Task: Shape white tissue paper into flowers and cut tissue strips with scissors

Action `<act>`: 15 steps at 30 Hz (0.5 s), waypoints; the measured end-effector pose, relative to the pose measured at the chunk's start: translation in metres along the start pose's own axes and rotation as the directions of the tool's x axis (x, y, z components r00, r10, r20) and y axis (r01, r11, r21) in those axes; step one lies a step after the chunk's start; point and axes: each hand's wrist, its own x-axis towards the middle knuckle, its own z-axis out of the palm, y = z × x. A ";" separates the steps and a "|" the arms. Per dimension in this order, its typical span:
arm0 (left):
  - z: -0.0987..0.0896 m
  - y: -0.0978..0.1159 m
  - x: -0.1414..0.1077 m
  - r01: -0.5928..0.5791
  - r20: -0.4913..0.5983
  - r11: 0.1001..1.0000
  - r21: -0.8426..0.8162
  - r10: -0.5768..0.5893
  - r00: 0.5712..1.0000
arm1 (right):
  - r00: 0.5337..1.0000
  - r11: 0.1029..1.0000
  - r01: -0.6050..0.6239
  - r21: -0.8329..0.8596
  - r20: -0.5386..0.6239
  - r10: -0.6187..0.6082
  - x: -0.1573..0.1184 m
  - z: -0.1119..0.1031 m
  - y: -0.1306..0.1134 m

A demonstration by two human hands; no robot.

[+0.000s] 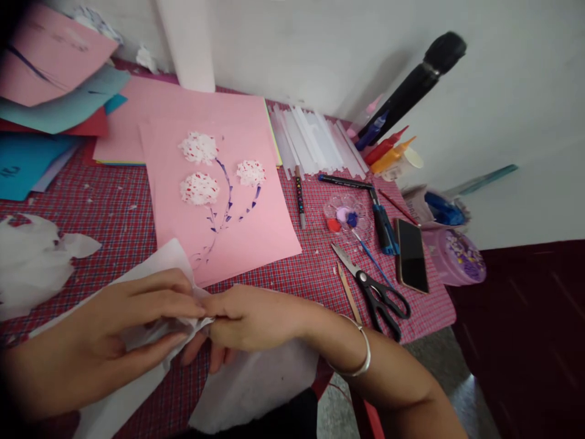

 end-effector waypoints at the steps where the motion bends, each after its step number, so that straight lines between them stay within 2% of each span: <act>1: 0.001 0.000 0.000 -0.005 0.022 1.000 -0.008 0.005 1.000 | 1.000 1.000 0.001 0.007 -0.002 -0.001 0.000 0.000 0.000; 3: 0.002 0.000 0.001 -0.011 0.048 0.999 -0.032 0.013 0.999 | 1.000 0.998 -0.008 0.057 -0.007 0.008 0.000 0.000 0.000; 5: 0.003 0.000 0.000 -0.005 0.003 1.000 -0.023 0.005 1.000 | 0.999 0.994 -0.013 0.105 -0.044 0.018 -0.001 0.001 0.001; 7: 0.003 0.000 0.001 0.032 -0.052 0.999 -0.014 -0.032 0.998 | 0.986 0.999 0.018 0.051 -0.164 -0.010 -0.003 0.004 0.002; 9: 0.003 0.000 0.002 0.091 -0.092 0.996 -0.018 -0.093 0.991 | 0.934 0.989 0.051 -0.141 -0.344 -0.097 -0.005 0.008 0.003; 11: 0.003 0.001 0.004 0.146 -0.119 0.989 -0.032 -0.148 0.982 | 0.849 0.924 0.042 -0.381 -0.475 -0.234 -0.007 0.011 0.003; 13: 0.004 0.001 0.006 0.170 -0.122 0.984 -0.047 -0.174 0.977 | 0.775 0.818 0.024 -0.575 -0.506 -0.378 -0.008 0.013 0.003; 15: 0.004 0.001 0.007 0.176 -0.118 0.983 -0.056 -0.181 0.976 | 0.739 0.713 0.031 -0.700 -0.465 -0.488 -0.009 0.012 0.004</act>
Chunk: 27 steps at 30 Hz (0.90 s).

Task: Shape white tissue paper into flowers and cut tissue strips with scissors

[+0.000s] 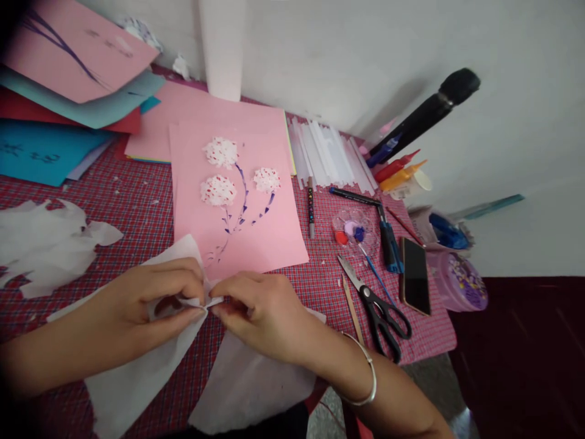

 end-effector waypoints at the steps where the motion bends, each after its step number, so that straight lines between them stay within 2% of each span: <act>1: 0.000 0.000 0.000 0.002 0.005 1.000 -0.003 -0.002 1.000 | 0.999 0.998 0.045 -0.039 -0.008 -0.045 0.000 0.000 0.001; 5: 0.000 -0.001 0.000 0.026 0.054 1.000 -0.013 -0.026 0.998 | 0.993 0.990 0.113 -0.088 -0.023 -0.115 0.001 0.000 0.005; 14: -0.004 -0.002 -0.001 0.056 0.070 0.997 -0.049 -0.053 0.996 | 0.991 0.994 0.108 -0.014 -0.083 -0.109 0.004 0.000 0.005; 19: -0.001 -0.008 -0.001 -0.082 0.074 0.991 0.101 0.075 0.994 | 0.991 0.995 0.097 -0.022 -0.088 -0.098 0.003 0.000 0.009; 22: -0.001 -0.010 -0.002 -0.171 0.038 0.968 0.184 0.167 0.985 | 0.990 0.994 0.099 -0.040 -0.093 -0.102 0.003 0.000 0.009; 27: -0.008 -0.010 -0.009 -0.318 -0.027 0.884 0.343 0.348 0.937 | 0.983 0.989 0.129 -0.069 -0.119 -0.137 0.002 0.001 0.006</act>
